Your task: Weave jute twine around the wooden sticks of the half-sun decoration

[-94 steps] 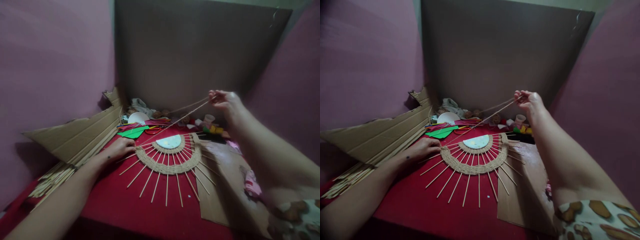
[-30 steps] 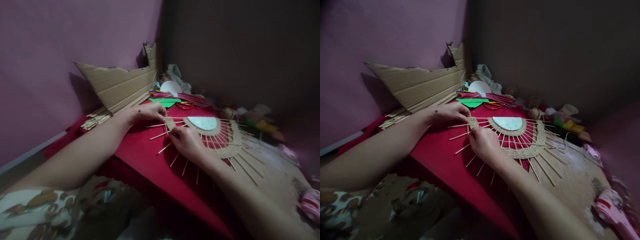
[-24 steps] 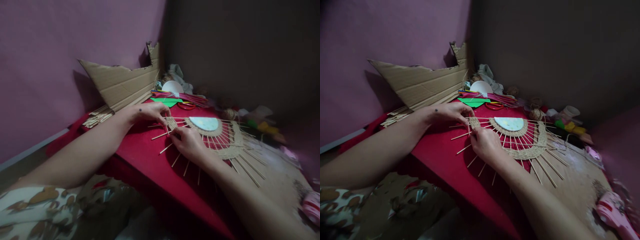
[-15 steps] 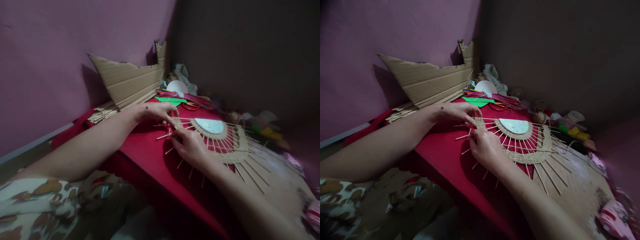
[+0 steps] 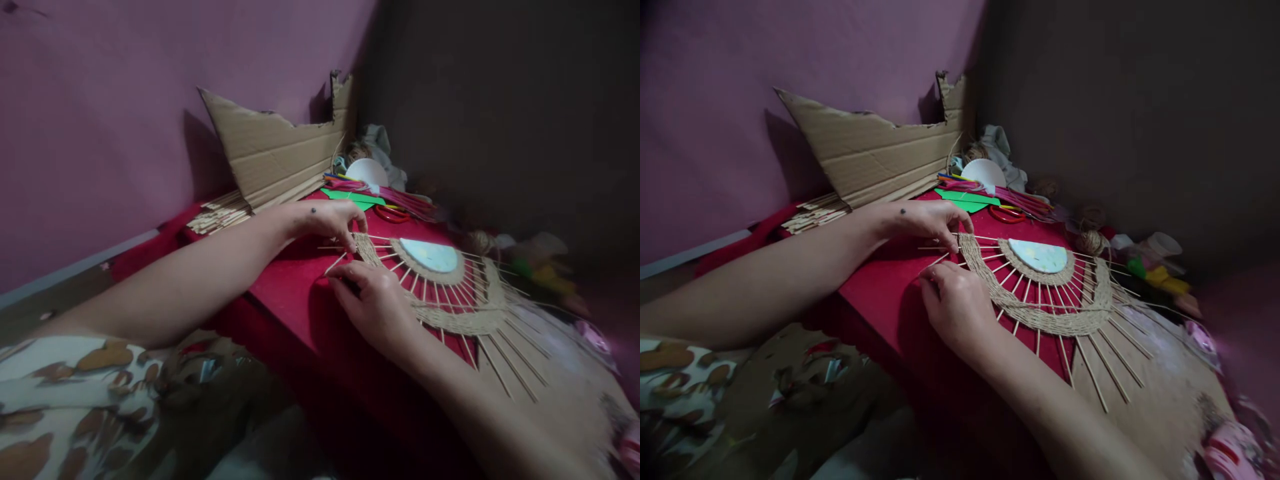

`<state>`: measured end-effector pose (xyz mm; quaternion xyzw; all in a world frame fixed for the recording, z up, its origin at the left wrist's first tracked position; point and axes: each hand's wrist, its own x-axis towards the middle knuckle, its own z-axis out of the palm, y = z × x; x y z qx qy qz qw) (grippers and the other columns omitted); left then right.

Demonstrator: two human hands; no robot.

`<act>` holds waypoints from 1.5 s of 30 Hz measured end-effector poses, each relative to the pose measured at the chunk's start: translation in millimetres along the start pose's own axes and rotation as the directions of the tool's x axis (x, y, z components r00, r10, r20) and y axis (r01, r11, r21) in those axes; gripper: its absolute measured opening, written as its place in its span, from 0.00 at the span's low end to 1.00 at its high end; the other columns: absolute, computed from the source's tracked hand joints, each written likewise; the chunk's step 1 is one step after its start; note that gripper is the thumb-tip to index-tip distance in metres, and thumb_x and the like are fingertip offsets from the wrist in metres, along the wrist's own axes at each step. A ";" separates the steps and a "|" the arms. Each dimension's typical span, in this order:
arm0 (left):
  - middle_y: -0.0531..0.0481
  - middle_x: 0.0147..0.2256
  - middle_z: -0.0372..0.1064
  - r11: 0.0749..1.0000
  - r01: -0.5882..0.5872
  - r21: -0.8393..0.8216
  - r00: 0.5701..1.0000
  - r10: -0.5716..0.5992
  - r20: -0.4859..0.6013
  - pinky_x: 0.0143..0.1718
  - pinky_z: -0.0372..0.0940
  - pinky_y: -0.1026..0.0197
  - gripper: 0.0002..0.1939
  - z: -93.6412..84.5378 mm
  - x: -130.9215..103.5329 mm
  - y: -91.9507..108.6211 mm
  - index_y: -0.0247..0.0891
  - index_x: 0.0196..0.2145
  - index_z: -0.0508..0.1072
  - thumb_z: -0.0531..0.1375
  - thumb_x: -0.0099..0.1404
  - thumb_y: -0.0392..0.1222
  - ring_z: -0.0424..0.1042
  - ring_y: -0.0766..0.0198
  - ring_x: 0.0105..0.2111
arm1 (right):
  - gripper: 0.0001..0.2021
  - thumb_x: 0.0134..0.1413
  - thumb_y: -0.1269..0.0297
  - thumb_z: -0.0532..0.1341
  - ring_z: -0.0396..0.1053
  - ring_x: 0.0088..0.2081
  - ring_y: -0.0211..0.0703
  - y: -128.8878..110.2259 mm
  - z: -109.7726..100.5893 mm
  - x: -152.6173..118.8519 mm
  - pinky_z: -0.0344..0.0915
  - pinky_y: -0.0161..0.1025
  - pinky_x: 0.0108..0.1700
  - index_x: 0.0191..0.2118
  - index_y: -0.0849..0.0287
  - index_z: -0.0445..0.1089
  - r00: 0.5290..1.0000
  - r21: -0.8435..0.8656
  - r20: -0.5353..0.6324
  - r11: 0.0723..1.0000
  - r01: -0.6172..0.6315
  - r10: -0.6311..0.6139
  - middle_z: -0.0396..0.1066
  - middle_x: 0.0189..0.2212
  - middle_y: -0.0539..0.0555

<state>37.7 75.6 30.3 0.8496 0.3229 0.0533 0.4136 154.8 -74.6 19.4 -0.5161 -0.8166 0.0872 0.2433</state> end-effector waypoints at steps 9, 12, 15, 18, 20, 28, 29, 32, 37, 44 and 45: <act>0.54 0.24 0.69 0.998 -0.038 0.053 0.999 0.039 -0.033 0.25 0.56 0.65 0.26 1.1 1.6 -0.9 0.31 0.49 0.69 0.65 0.51 0.37 0.65 0.67 0.24 | 0.12 0.58 0.73 0.52 0.66 0.26 0.39 -0.7 10.5 -3.1 0.45 0.37 0.24 0.34 0.61 0.74 0.955 -0.462 0.171 0.836 0.295 -0.243 0.72 0.27 0.55; 0.53 0.24 0.70 0.995 -0.057 0.079 0.997 0.060 -0.039 0.26 0.56 0.65 0.27 -0.4 2.8 -3.5 0.32 0.50 0.69 0.65 0.51 0.37 0.65 0.67 0.26 | 0.13 0.56 0.74 0.52 0.66 0.25 0.39 -3.1 3.5 -5.4 0.44 0.37 0.24 0.31 0.61 0.74 0.943 -0.494 0.159 0.803 0.333 -0.293 0.71 0.25 0.55; 0.55 0.24 0.69 0.992 -0.072 0.107 0.996 0.077 -0.044 0.26 0.56 0.65 0.26 -1.8 3.6 -5.0 0.34 0.50 0.70 0.66 0.51 0.37 0.65 0.68 0.25 | 0.12 0.54 0.70 0.53 0.67 0.27 0.41 -4.9 -7.0 -7.5 0.50 0.37 0.26 0.30 0.61 0.75 0.971 -0.401 0.122 0.884 0.240 -0.208 0.72 0.27 0.56; 0.56 0.24 0.68 0.991 -0.052 0.126 0.997 0.058 -0.047 0.26 0.56 0.65 0.27 -2.7 4.5 -5.5 0.35 0.49 0.71 0.66 0.50 0.39 0.65 0.67 0.25 | 0.12 0.53 0.68 0.54 0.68 0.29 0.40 1.4 -22.2 -6.3 0.56 0.36 0.30 0.33 0.59 0.77 0.994 -0.244 0.089 0.966 0.083 -0.063 0.74 0.30 0.55; 0.55 0.26 0.68 0.992 -0.043 0.115 0.998 0.047 -0.035 0.27 0.57 0.65 0.28 -3.0 4.5 -5.3 0.34 0.49 0.71 0.66 0.50 0.40 0.66 0.66 0.26 | 0.11 0.52 0.67 0.56 0.67 0.26 0.38 11.7 -35.3 -2.6 0.57 0.36 0.30 0.33 0.58 0.77 0.995 -0.166 0.085 0.985 -0.043 0.058 0.74 0.27 0.53; 0.52 0.28 0.70 0.994 -0.040 0.104 0.999 0.042 -0.022 0.28 0.57 0.64 0.26 -4.3 4.2 -7.6 0.35 0.49 0.71 0.65 0.51 0.42 0.65 0.66 0.27 | 0.12 0.47 0.59 0.61 0.61 0.22 0.35 54.9 -72.1 12.2 0.56 0.34 0.25 0.32 0.60 0.78 0.913 0.041 0.205 0.929 -0.368 0.352 0.72 0.22 0.51; 0.51 0.29 0.70 0.993 -0.043 0.106 0.999 0.045 -0.017 0.28 0.57 0.64 0.26 -4.6 5.4 -9.1 0.35 0.49 0.71 0.65 0.52 0.44 0.65 0.66 0.28 | 0.11 0.47 0.60 0.61 0.61 0.22 0.35 56.4 -72.3 12.3 0.56 0.34 0.26 0.31 0.60 0.78 0.903 0.013 0.234 0.928 -0.373 0.360 0.72 0.23 0.51; 0.51 0.30 0.71 0.995 -0.050 0.083 0.999 0.051 -0.002 0.28 0.58 0.64 0.26 -5.0 9.5 -14.7 0.36 0.48 0.73 0.65 0.52 0.49 0.66 0.66 0.27 | 0.08 0.47 0.66 0.60 0.61 0.22 0.35 55.2 -71.9 10.2 0.55 0.34 0.26 0.29 0.58 0.78 0.879 -0.143 0.296 0.927 -0.347 0.375 0.70 0.20 0.48; 0.52 0.26 0.70 0.996 -0.057 0.062 0.998 0.058 -0.025 0.24 0.55 0.65 0.23 -3.9 12.8 -22.4 0.37 0.45 0.74 0.65 0.53 0.50 0.65 0.67 0.24 | 0.08 0.50 0.69 0.59 0.62 0.22 0.34 47.7 -75.5 -5.5 0.55 0.33 0.27 0.28 0.57 0.76 0.909 -0.243 0.300 0.944 -0.221 0.290 0.70 0.19 0.47; 0.47 0.30 0.72 0.964 -0.068 0.256 0.985 0.106 -0.138 0.28 0.56 0.65 0.20 -3.7 9.8 -15.9 0.34 0.42 0.75 0.63 0.56 0.50 0.66 0.66 0.28 | 0.10 0.58 0.64 0.57 0.72 0.27 0.39 55.2 -65.6 -47.4 0.61 0.35 0.30 0.34 0.54 0.77 0.977 -0.231 0.113 0.962 -0.148 0.178 0.76 0.27 0.51; 0.46 0.32 0.72 0.946 -0.066 0.318 0.974 0.130 -0.187 0.29 0.56 0.64 0.19 -3.6 8.0 -12.4 0.33 0.41 0.76 0.63 0.56 0.49 0.66 0.65 0.29 | 0.10 0.58 0.65 0.57 0.72 0.28 0.39 56.0 -62.5 -51.6 0.62 0.35 0.31 0.35 0.54 0.77 0.984 -0.214 0.084 0.967 -0.136 0.157 0.77 0.28 0.51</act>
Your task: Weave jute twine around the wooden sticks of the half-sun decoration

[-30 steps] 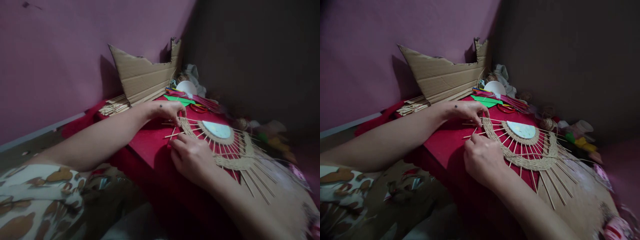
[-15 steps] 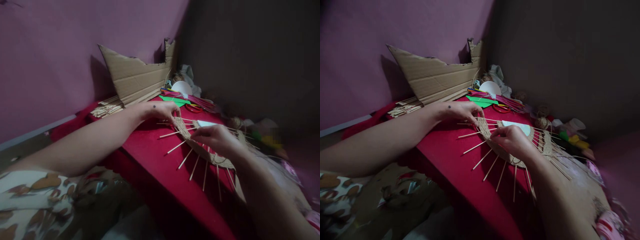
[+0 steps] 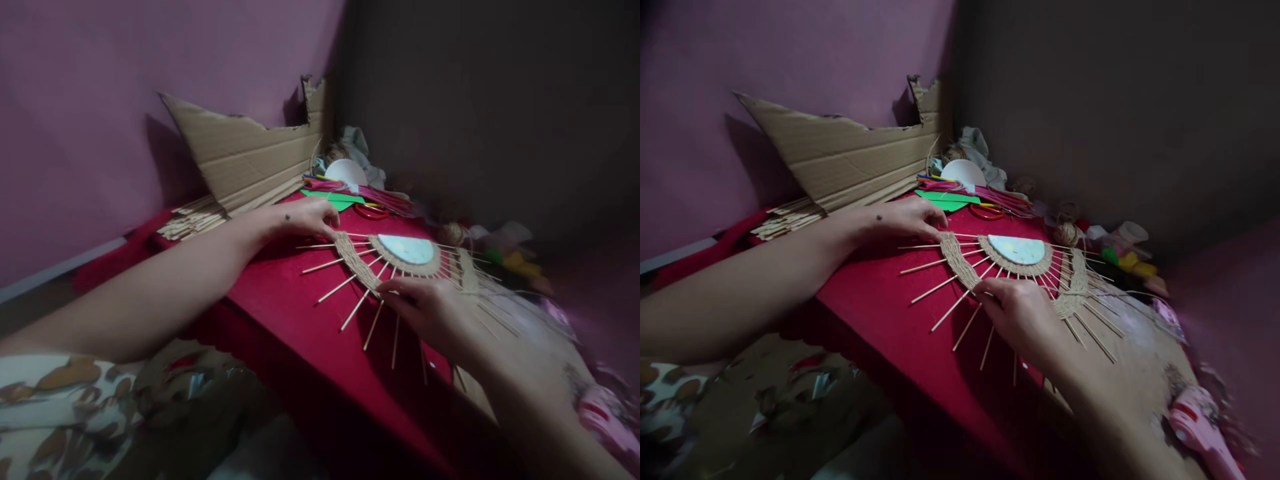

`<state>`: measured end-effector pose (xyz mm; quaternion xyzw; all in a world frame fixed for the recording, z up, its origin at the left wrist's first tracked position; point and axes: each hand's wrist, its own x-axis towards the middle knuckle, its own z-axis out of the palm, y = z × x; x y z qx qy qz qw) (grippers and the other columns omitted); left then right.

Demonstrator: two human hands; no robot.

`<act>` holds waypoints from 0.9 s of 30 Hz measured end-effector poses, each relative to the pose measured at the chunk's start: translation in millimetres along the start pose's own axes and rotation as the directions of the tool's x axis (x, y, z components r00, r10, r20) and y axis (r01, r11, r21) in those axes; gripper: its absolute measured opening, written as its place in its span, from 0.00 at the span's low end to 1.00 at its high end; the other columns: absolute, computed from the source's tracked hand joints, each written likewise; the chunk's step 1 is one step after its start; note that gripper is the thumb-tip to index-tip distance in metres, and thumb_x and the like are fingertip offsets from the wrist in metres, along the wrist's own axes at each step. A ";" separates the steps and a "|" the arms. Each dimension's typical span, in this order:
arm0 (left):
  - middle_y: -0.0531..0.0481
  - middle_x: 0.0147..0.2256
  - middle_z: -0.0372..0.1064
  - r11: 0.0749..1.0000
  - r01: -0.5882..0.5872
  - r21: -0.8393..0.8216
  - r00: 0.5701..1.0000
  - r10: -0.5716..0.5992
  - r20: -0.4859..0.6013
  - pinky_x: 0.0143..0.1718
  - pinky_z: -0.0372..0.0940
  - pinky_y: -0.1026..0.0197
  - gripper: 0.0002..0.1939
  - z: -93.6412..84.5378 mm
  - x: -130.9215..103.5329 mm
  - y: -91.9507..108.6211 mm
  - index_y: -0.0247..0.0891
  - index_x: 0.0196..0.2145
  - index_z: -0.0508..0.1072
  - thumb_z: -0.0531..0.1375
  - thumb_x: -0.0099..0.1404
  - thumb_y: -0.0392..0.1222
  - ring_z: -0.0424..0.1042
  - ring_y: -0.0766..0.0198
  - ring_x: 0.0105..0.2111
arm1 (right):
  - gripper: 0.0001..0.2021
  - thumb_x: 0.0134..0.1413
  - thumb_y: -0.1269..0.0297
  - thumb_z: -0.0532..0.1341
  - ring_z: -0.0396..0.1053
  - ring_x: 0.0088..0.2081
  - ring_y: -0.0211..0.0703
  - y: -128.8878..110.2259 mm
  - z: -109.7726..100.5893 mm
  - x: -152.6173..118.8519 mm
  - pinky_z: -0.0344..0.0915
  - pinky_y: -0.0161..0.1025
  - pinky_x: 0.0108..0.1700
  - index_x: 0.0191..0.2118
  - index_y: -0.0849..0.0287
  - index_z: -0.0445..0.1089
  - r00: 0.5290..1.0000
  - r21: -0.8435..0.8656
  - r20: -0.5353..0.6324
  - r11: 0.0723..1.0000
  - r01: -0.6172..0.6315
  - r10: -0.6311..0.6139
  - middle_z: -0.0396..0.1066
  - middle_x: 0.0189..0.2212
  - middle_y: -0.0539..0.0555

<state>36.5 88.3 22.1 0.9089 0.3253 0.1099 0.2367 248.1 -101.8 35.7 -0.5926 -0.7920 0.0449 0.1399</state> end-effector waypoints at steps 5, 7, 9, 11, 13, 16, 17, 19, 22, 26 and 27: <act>0.46 0.35 0.73 0.995 -0.101 -0.022 0.985 0.097 -0.140 0.35 0.59 0.64 0.16 -7.3 -12.5 24.5 0.31 0.39 0.76 0.62 0.57 0.45 0.68 0.64 0.34 | 0.11 0.59 0.66 0.55 0.73 0.30 0.39 -5.7 10.3 -6.3 0.64 0.35 0.33 0.37 0.55 0.76 0.999 -0.034 -0.004 0.999 0.037 -0.038 0.77 0.30 0.53; 0.48 0.32 0.73 0.973 -0.155 -0.169 0.988 0.155 -0.018 0.34 0.60 0.65 0.15 -8.1 -18.0 33.9 0.32 0.38 0.75 0.61 0.58 0.46 0.69 0.66 0.32 | 0.11 0.59 0.67 0.55 0.72 0.30 0.39 -9.6 10.2 -5.8 0.63 0.35 0.33 0.38 0.56 0.76 0.999 -0.055 0.011 0.998 0.036 -0.035 0.77 0.30 0.53; 0.49 0.30 0.73 0.950 -0.196 -0.244 0.970 0.224 0.092 0.33 0.61 0.66 0.15 -5.9 -21.2 39.9 0.32 0.39 0.75 0.60 0.59 0.45 0.70 0.67 0.31 | 0.12 0.59 0.66 0.54 0.72 0.30 0.39 -12.6 9.4 -5.5 0.62 0.35 0.32 0.37 0.56 0.76 0.999 -0.062 0.020 0.998 0.028 -0.027 0.77 0.30 0.53; 0.48 0.30 0.73 0.944 -0.242 -0.223 0.952 0.275 0.132 0.32 0.60 0.66 0.13 -0.6 -21.0 41.1 0.33 0.39 0.75 0.60 0.60 0.44 0.69 0.67 0.30 | 0.12 0.59 0.67 0.53 0.72 0.29 0.39 -14.3 9.3 -5.7 0.61 0.36 0.31 0.36 0.57 0.76 0.999 -0.069 0.024 0.997 0.029 -0.027 0.77 0.30 0.53; 0.48 0.31 0.73 0.942 -0.290 -0.170 0.939 0.315 0.139 0.33 0.60 0.67 0.10 6.4 -18.0 38.5 0.34 0.36 0.76 0.60 0.60 0.43 0.68 0.68 0.30 | 0.13 0.59 0.67 0.53 0.71 0.28 0.39 -15.0 10.3 -6.1 0.60 0.36 0.30 0.35 0.57 0.76 0.999 -0.080 0.019 0.996 0.037 -0.035 0.76 0.29 0.54; 0.49 0.31 0.73 0.935 -0.330 -0.129 0.926 0.347 0.149 0.34 0.59 0.67 0.08 15.5 -12.3 32.3 0.35 0.34 0.76 0.60 0.61 0.41 0.68 0.68 0.31 | 0.13 0.60 0.65 0.53 0.70 0.27 0.38 -14.9 12.3 -6.6 0.59 0.36 0.29 0.36 0.57 0.76 0.999 -0.075 0.007 0.996 0.041 -0.041 0.75 0.28 0.54; 0.49 0.31 0.73 0.936 -0.331 -0.123 0.925 0.347 0.154 0.33 0.59 0.67 0.08 17.3 -11.1 30.7 0.35 0.34 0.76 0.60 0.61 0.41 0.67 0.69 0.30 | 0.14 0.60 0.65 0.53 0.70 0.27 0.38 -15.0 12.8 -6.7 0.59 0.36 0.29 0.37 0.57 0.76 0.999 -0.067 0.004 0.997 0.041 -0.041 0.75 0.28 0.54; 0.49 0.30 0.72 0.940 -0.323 -0.112 0.930 0.337 0.149 0.33 0.58 0.67 0.08 18.6 -10.3 29.6 0.35 0.34 0.75 0.60 0.61 0.41 0.67 0.69 0.30 | 0.14 0.60 0.64 0.52 0.69 0.27 0.37 -15.5 13.3 -6.9 0.59 0.36 0.29 0.37 0.56 0.76 0.999 -0.048 0.003 0.998 0.046 -0.046 0.75 0.29 0.54; 0.49 0.30 0.71 0.944 -0.302 -0.135 0.938 0.320 0.136 0.32 0.57 0.66 0.09 15.7 -13.4 34.0 0.34 0.34 0.75 0.60 0.60 0.43 0.66 0.68 0.30 | 0.13 0.61 0.65 0.53 0.69 0.28 0.37 -18.7 12.6 -7.9 0.59 0.35 0.30 0.37 0.57 0.76 0.998 -0.031 0.017 0.997 0.065 -0.065 0.75 0.30 0.54; 0.50 0.30 0.70 0.932 -0.276 -0.236 0.937 0.315 0.150 0.32 0.57 0.65 0.10 9.4 -21.0 46.0 0.33 0.34 0.75 0.62 0.59 0.44 0.65 0.68 0.30 | 0.12 0.60 0.67 0.53 0.69 0.29 0.37 -27.6 9.7 -10.6 0.59 0.35 0.31 0.36 0.58 0.75 0.996 0.005 0.041 0.997 0.076 -0.076 0.74 0.30 0.54; 0.50 0.29 0.69 0.926 -0.278 -0.254 0.934 0.323 0.154 0.32 0.58 0.65 0.10 8.8 -22.1 48.4 0.33 0.34 0.76 0.62 0.59 0.44 0.65 0.68 0.30 | 0.12 0.60 0.67 0.54 0.69 0.29 0.37 -30.3 9.1 -11.4 0.59 0.35 0.32 0.36 0.58 0.75 0.996 0.020 0.046 0.997 0.076 -0.077 0.74 0.29 0.54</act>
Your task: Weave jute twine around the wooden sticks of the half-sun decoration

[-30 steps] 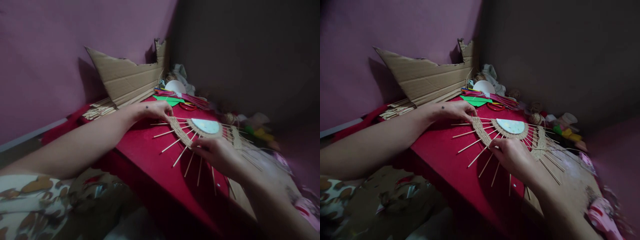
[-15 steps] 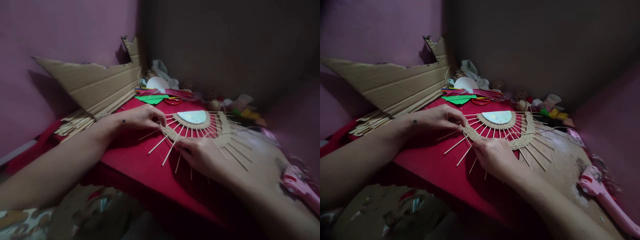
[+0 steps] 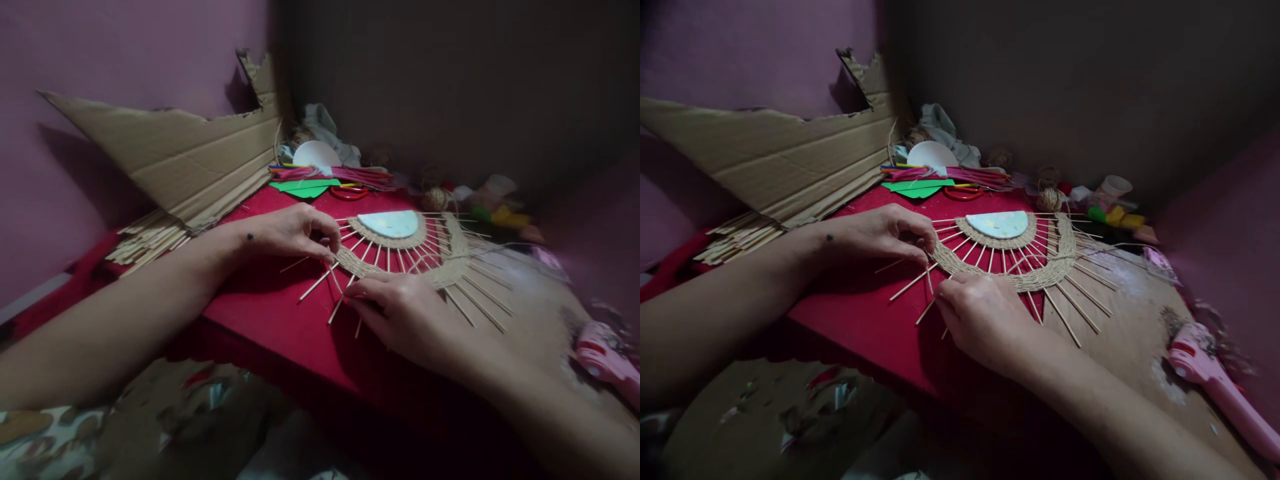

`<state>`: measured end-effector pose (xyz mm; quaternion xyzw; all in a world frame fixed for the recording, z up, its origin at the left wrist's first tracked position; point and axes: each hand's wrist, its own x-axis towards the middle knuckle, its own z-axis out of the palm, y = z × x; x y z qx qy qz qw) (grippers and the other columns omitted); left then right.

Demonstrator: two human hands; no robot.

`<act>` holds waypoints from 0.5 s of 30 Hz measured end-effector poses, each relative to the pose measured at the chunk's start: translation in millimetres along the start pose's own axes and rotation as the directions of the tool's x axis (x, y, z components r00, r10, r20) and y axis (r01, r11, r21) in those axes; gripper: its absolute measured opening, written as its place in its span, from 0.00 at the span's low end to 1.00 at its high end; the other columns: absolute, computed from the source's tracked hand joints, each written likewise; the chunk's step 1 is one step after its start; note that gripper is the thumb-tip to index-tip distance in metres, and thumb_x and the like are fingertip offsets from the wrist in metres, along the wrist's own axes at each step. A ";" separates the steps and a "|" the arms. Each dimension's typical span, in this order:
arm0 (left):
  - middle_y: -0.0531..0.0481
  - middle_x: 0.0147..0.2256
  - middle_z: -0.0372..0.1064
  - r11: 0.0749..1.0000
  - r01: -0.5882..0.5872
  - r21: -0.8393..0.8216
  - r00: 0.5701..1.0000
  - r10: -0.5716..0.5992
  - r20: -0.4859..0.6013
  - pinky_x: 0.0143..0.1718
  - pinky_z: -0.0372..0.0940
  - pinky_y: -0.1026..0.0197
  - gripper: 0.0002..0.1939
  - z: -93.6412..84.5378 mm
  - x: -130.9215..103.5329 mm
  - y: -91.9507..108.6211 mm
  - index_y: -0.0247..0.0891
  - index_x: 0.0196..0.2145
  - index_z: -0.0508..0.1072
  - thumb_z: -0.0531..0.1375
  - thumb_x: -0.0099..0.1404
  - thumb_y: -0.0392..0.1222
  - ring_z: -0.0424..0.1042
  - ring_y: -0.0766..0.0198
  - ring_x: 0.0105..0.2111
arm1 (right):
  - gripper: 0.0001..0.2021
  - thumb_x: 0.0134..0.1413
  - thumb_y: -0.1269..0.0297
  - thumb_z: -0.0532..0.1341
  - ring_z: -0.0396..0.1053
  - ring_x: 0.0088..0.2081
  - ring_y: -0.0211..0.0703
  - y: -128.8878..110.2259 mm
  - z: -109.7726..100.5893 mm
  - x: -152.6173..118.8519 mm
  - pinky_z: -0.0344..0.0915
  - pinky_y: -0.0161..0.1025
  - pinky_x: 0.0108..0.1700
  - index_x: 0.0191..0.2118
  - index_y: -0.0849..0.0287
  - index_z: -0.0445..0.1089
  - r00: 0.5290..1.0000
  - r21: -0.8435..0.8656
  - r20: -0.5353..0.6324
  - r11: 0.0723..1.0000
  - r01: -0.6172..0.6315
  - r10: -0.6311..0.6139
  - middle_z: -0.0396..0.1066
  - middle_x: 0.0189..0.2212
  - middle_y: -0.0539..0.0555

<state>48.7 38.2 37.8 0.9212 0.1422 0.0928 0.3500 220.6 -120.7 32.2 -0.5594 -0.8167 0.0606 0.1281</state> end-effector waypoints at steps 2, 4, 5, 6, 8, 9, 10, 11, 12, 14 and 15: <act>0.50 0.30 0.69 1.000 -0.026 -0.013 0.999 0.027 0.019 0.32 0.58 0.65 0.10 1.1 0.4 2.1 0.33 0.34 0.76 0.62 0.59 0.43 0.65 0.68 0.30 | 0.11 0.59 0.67 0.55 0.68 0.29 0.37 -5.3 -0.7 -1.3 0.59 0.35 0.32 0.34 0.58 0.75 1.000 0.033 0.017 0.999 -0.003 0.002 0.73 0.27 0.53; 0.49 0.30 0.70 0.998 -0.065 0.006 0.996 0.065 0.053 0.34 0.59 0.65 0.08 3.1 2.2 -0.2 0.34 0.34 0.76 0.62 0.60 0.41 0.66 0.67 0.31 | 0.11 0.59 0.68 0.55 0.67 0.27 0.36 -9.9 -0.8 -2.7 0.58 0.34 0.31 0.32 0.58 0.75 0.999 0.068 0.046 0.998 -0.018 0.015 0.73 0.26 0.52; 0.49 0.30 0.71 0.996 -0.085 0.024 0.994 0.083 0.070 0.34 0.59 0.65 0.07 4.2 3.4 -2.4 0.35 0.33 0.77 0.62 0.60 0.40 0.67 0.67 0.31 | 0.11 0.58 0.68 0.55 0.67 0.26 0.35 -11.8 -0.8 -3.5 0.58 0.34 0.30 0.31 0.58 0.75 0.998 0.083 0.061 0.996 -0.033 0.028 0.73 0.25 0.52; 0.48 0.31 0.71 0.994 -0.100 0.046 0.992 0.096 0.083 0.35 0.60 0.65 0.06 5.1 4.4 -4.8 0.35 0.32 0.77 0.62 0.60 0.39 0.67 0.66 0.32 | 0.11 0.58 0.69 0.56 0.66 0.25 0.34 -13.5 -0.7 -4.2 0.57 0.34 0.29 0.30 0.58 0.75 0.996 0.095 0.075 0.994 -0.049 0.042 0.72 0.25 0.51; 0.48 0.31 0.72 0.991 -0.108 0.076 0.991 0.102 0.089 0.36 0.60 0.65 0.05 6.2 5.7 -8.7 0.35 0.32 0.77 0.62 0.60 0.39 0.68 0.66 0.33 | 0.10 0.57 0.70 0.56 0.65 0.23 0.34 -16.3 -0.3 -5.8 0.57 0.33 0.28 0.30 0.58 0.75 0.993 0.116 0.099 0.991 -0.074 0.063 0.72 0.24 0.50; 0.48 0.32 0.73 0.992 -0.101 0.078 0.992 0.094 0.087 0.37 0.61 0.65 0.05 6.3 5.7 -9.7 0.36 0.32 0.77 0.62 0.60 0.39 0.69 0.66 0.33 | 0.10 0.57 0.70 0.56 0.65 0.23 0.34 -17.5 0.0 -6.5 0.56 0.33 0.28 0.30 0.58 0.74 0.992 0.128 0.108 0.989 -0.079 0.065 0.72 0.24 0.50; 0.48 0.32 0.74 0.993 -0.088 0.074 0.993 0.082 0.084 0.37 0.61 0.66 0.06 6.1 5.4 -9.9 0.36 0.33 0.77 0.61 0.60 0.39 0.69 0.66 0.33 | 0.10 0.57 0.70 0.56 0.65 0.23 0.34 -18.8 0.5 -7.1 0.56 0.33 0.28 0.30 0.59 0.74 0.991 0.144 0.116 0.987 -0.077 0.060 0.72 0.24 0.50; 0.48 0.32 0.74 0.995 -0.074 0.066 0.994 0.069 0.082 0.38 0.61 0.66 0.06 5.6 4.8 -9.3 0.36 0.34 0.77 0.61 0.61 0.39 0.69 0.67 0.34 | 0.09 0.57 0.70 0.56 0.65 0.23 0.34 -20.2 1.2 -7.7 0.56 0.33 0.28 0.30 0.59 0.74 0.991 0.160 0.124 0.985 -0.070 0.050 0.72 0.24 0.50; 0.48 0.32 0.74 0.997 -0.062 0.054 0.995 0.057 0.083 0.38 0.61 0.66 0.06 5.0 3.9 -8.2 0.36 0.35 0.77 0.61 0.61 0.39 0.70 0.67 0.34 | 0.09 0.57 0.70 0.56 0.65 0.24 0.34 -21.6 1.9 -8.2 0.56 0.33 0.28 0.30 0.59 0.74 0.990 0.171 0.137 0.983 -0.062 0.039 0.72 0.24 0.50; 0.49 0.33 0.74 0.999 -0.045 0.020 0.994 0.043 0.097 0.38 0.61 0.65 0.07 3.7 1.8 -5.0 0.36 0.35 0.77 0.61 0.61 0.40 0.70 0.66 0.35 | 0.09 0.58 0.69 0.56 0.65 0.24 0.33 -24.7 3.9 -8.8 0.55 0.33 0.28 0.29 0.60 0.72 0.986 0.156 0.164 0.987 -0.048 0.022 0.72 0.25 0.51; 0.49 0.33 0.74 0.999 -0.040 -0.003 0.993 0.040 0.110 0.39 0.62 0.65 0.07 3.2 0.8 -3.3 0.36 0.35 0.77 0.62 0.61 0.40 0.70 0.66 0.35 | 0.09 0.57 0.70 0.56 0.65 0.24 0.33 -26.2 4.8 -9.1 0.55 0.33 0.28 0.28 0.60 0.70 0.984 0.126 0.179 0.991 -0.044 0.021 0.71 0.25 0.51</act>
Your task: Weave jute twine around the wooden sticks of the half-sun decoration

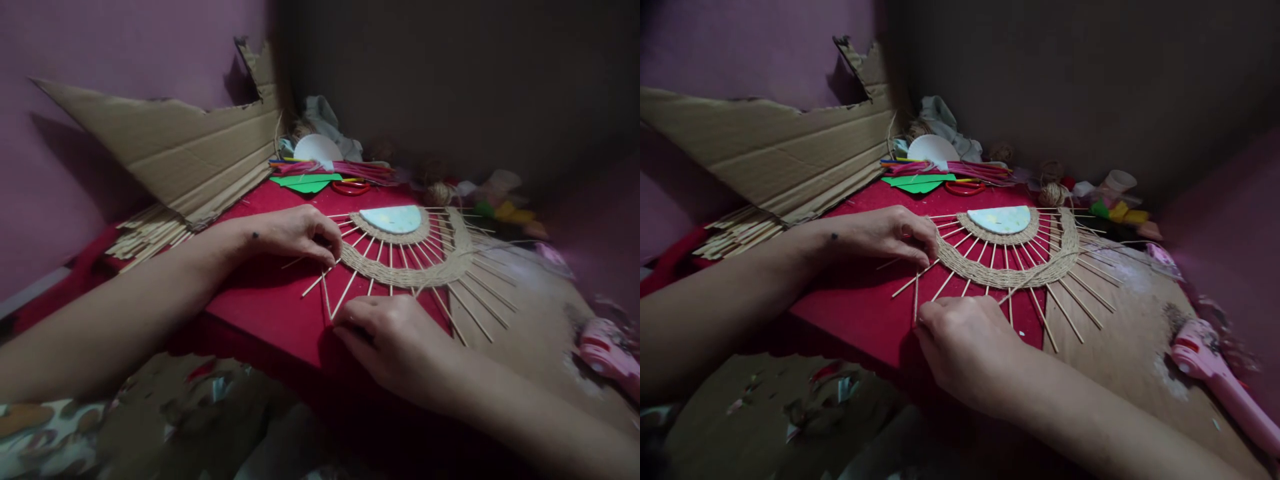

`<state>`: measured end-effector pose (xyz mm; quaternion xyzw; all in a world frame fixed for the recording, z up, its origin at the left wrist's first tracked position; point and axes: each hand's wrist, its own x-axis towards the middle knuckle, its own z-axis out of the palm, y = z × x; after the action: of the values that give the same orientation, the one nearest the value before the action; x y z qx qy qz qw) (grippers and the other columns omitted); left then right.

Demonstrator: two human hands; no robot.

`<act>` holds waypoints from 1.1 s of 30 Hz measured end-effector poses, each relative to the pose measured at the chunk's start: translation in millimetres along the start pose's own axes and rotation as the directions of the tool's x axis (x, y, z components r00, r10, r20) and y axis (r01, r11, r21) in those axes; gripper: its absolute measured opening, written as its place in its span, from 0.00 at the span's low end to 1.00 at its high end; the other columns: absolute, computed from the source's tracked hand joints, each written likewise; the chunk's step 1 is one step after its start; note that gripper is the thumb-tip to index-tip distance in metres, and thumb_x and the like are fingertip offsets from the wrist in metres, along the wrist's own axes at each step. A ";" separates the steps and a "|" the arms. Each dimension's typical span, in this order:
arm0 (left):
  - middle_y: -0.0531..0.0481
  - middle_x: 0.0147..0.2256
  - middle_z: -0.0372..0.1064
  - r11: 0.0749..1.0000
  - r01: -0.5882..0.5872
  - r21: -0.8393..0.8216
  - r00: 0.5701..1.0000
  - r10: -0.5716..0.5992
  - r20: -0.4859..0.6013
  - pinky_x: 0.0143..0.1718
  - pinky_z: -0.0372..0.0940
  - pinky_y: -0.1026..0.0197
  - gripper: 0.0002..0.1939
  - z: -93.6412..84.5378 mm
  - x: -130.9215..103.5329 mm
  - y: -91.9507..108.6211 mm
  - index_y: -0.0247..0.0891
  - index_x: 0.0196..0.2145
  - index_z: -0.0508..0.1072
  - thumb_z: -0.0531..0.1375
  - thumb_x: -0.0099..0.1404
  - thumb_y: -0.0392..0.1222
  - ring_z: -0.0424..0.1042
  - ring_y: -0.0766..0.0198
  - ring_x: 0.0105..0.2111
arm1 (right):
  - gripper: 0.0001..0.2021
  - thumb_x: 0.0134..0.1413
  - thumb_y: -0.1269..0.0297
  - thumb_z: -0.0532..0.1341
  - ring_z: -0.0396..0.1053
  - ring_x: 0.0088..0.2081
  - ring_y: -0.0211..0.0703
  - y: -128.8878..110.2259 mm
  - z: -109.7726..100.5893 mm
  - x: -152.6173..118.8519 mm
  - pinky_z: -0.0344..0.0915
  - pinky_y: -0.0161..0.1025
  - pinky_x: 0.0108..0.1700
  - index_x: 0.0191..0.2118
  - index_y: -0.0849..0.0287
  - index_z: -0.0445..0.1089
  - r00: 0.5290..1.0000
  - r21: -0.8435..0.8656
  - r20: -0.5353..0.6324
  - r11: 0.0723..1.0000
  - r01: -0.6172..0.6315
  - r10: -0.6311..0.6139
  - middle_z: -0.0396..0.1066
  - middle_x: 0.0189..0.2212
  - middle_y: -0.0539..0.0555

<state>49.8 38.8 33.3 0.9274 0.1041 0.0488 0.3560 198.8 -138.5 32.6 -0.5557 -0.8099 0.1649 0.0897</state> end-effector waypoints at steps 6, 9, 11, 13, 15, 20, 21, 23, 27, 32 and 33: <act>0.46 0.34 0.74 0.994 0.009 -0.110 0.995 0.002 0.098 0.39 0.63 0.63 0.09 -0.3 -1.5 8.2 0.36 0.38 0.77 0.64 0.58 0.39 0.70 0.62 0.37 | 0.08 0.56 0.70 0.55 0.60 0.22 0.34 -2.1 5.5 -0.4 0.48 0.35 0.25 0.26 0.60 0.64 0.999 -0.121 0.013 0.992 0.034 -0.033 0.67 0.22 0.49; 0.46 0.34 0.74 0.993 -0.010 -0.116 0.994 0.022 0.105 0.39 0.63 0.62 0.10 0.3 0.0 10.4 0.36 0.39 0.78 0.65 0.57 0.37 0.69 0.62 0.38 | 0.09 0.58 0.69 0.54 0.59 0.22 0.34 0.9 9.0 -0.3 0.45 0.36 0.24 0.26 0.59 0.64 0.994 -0.174 -0.010 0.979 0.105 -0.108 0.67 0.23 0.49; 0.46 0.34 0.74 0.994 -0.021 -0.109 0.994 0.032 0.100 0.39 0.63 0.63 0.11 0.8 0.9 9.7 0.37 0.39 0.78 0.65 0.56 0.37 0.69 0.62 0.38 | 0.08 0.58 0.71 0.53 0.58 0.22 0.35 2.7 11.4 -0.7 0.43 0.37 0.24 0.28 0.58 0.64 0.981 -0.247 -0.031 0.953 0.176 -0.190 0.66 0.23 0.49; 0.46 0.35 0.73 0.994 -0.045 -0.102 0.994 0.055 0.095 0.39 0.63 0.63 0.11 1.4 1.6 7.1 0.38 0.39 0.78 0.65 0.57 0.38 0.69 0.62 0.38 | 0.08 0.56 0.74 0.53 0.58 0.22 0.37 3.1 12.7 -2.4 0.43 0.38 0.24 0.30 0.58 0.65 0.962 -0.335 -0.048 0.912 0.238 -0.269 0.66 0.23 0.50; 0.46 0.34 0.72 0.994 -0.075 -0.086 0.993 0.082 0.087 0.39 0.63 0.63 0.11 2.3 2.2 3.8 0.38 0.40 0.78 0.65 0.58 0.40 0.69 0.62 0.37 | 0.08 0.55 0.76 0.52 0.58 0.22 0.39 1.6 12.5 -5.9 0.44 0.40 0.24 0.31 0.59 0.66 0.945 -0.420 -0.042 0.864 0.279 -0.325 0.66 0.24 0.51; 0.48 0.33 0.72 0.991 -0.134 0.002 0.990 0.133 0.056 0.40 0.63 0.64 0.13 6.1 3.6 0.2 0.40 0.43 0.77 0.63 0.60 0.42 0.69 0.65 0.34 | 0.07 0.55 0.74 0.52 0.59 0.25 0.44 -5.5 12.2 -18.3 0.48 0.42 0.25 0.31 0.59 0.65 0.900 -0.543 -0.020 0.761 0.355 -0.435 0.66 0.27 0.54; 0.48 0.33 0.73 0.987 -0.157 0.027 0.987 0.156 0.046 0.40 0.63 0.64 0.12 7.0 3.9 0.3 0.41 0.43 0.77 0.63 0.61 0.42 0.69 0.65 0.34 | 0.07 0.54 0.74 0.53 0.58 0.25 0.44 -6.4 12.9 -19.7 0.48 0.42 0.25 0.30 0.59 0.65 0.893 -0.541 -0.025 0.758 0.365 -0.448 0.66 0.27 0.54; 0.47 0.34 0.74 0.975 -0.208 0.075 0.978 0.206 0.027 0.39 0.63 0.64 0.12 8.7 4.4 0.4 0.43 0.44 0.77 0.63 0.61 0.42 0.69 0.64 0.35 | 0.06 0.53 0.74 0.53 0.58 0.24 0.43 -7.5 14.0 -20.9 0.49 0.41 0.24 0.30 0.59 0.65 0.884 -0.515 -0.026 0.764 0.388 -0.467 0.66 0.27 0.55; 0.48 0.36 0.75 0.956 -0.260 0.134 0.966 0.259 0.029 0.38 0.64 0.64 0.13 9.5 4.2 1.6 0.48 0.45 0.77 0.62 0.62 0.40 0.70 0.64 0.34 | 0.07 0.52 0.74 0.53 0.61 0.23 0.43 -8.6 11.8 -20.4 0.49 0.40 0.23 0.34 0.63 0.67 0.882 -0.480 -0.132 0.808 0.342 -0.452 0.66 0.25 0.55; 0.47 0.40 0.75 0.959 -0.255 0.120 0.966 0.247 0.083 0.41 0.65 0.64 0.12 8.9 3.7 5.3 0.44 0.45 0.77 0.61 0.63 0.37 0.72 0.63 0.39 | 0.08 0.41 0.80 0.54 0.59 0.17 0.38 -8.3 9.6 -21.3 0.43 0.37 0.20 0.25 0.60 0.64 0.950 -0.443 -0.249 0.894 0.059 -0.187 0.63 0.18 0.51; 0.47 0.41 0.75 0.958 -0.264 0.113 0.963 0.256 0.082 0.42 0.65 0.64 0.12 9.6 3.9 5.5 0.44 0.44 0.77 0.60 0.64 0.36 0.72 0.64 0.40 | 0.08 0.41 0.81 0.55 0.59 0.17 0.38 -8.3 11.0 -21.2 0.43 0.37 0.19 0.24 0.60 0.63 0.958 -0.424 -0.229 0.903 0.062 -0.173 0.64 0.18 0.51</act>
<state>56.0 29.5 29.9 0.9543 -0.0278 0.0576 0.2919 195.8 -162.8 26.2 -0.5286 -0.8397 -0.0901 0.0859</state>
